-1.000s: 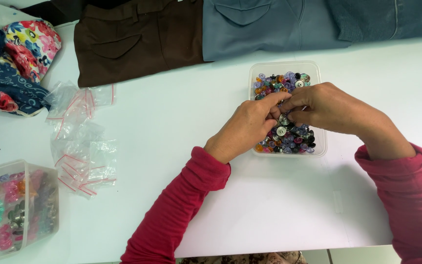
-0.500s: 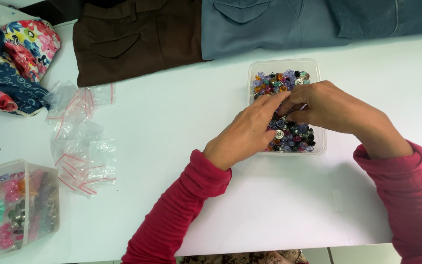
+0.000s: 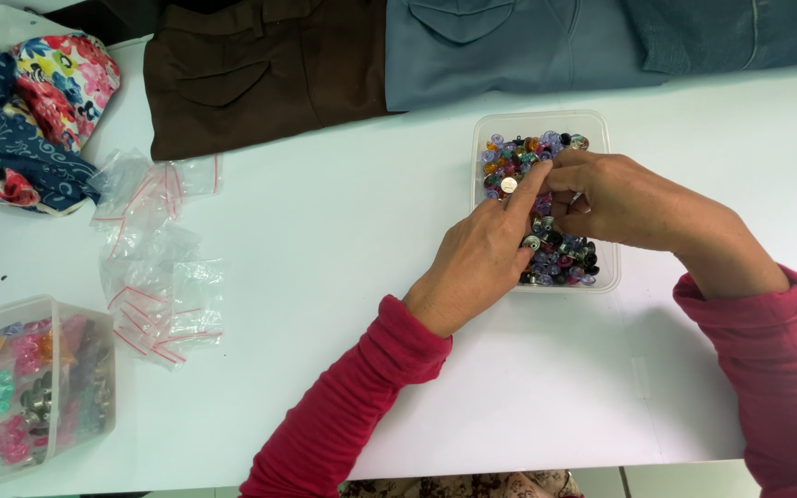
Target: The person is sorting small colored buttons from a large container and placing them into small individual plastic bags.
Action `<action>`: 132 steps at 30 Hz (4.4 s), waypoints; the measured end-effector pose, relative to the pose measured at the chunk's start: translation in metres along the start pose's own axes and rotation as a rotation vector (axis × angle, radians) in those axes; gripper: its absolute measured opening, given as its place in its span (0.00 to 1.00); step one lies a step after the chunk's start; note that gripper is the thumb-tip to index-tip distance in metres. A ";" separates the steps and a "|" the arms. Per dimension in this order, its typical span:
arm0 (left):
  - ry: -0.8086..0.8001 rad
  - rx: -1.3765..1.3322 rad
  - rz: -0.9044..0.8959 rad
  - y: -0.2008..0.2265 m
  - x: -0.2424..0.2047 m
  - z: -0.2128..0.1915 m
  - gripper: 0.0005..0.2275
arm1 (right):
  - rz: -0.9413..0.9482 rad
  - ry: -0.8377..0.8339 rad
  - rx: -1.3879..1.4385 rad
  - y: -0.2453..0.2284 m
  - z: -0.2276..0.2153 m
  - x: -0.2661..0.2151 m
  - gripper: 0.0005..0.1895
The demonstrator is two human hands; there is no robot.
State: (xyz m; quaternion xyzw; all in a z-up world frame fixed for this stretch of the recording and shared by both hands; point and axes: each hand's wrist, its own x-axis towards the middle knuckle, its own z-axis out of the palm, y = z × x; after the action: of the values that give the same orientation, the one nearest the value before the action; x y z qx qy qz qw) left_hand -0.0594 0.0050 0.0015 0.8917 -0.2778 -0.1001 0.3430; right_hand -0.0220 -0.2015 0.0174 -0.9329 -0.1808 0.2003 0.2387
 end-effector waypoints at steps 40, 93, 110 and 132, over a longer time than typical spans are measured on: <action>0.417 0.191 -0.142 -0.079 -0.102 -0.054 0.32 | -0.476 0.413 -0.040 -0.128 0.047 0.009 0.12; 0.330 -0.242 0.126 -0.023 -0.023 -0.029 0.13 | 0.156 0.040 -0.240 -0.101 -0.019 -0.014 0.10; 0.485 -0.038 -0.173 -0.090 -0.108 -0.058 0.09 | -0.411 0.479 -0.594 -0.118 0.117 0.058 0.04; 0.424 0.422 0.250 -0.048 0.024 -0.003 0.16 | 0.330 0.203 -0.820 -0.033 0.001 0.011 0.15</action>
State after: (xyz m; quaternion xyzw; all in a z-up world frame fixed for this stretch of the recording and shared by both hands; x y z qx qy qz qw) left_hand -0.0179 0.0225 -0.0278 0.9031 -0.3222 0.1904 0.2106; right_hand -0.0211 -0.1687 0.0305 -0.9816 -0.0696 0.0553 -0.1692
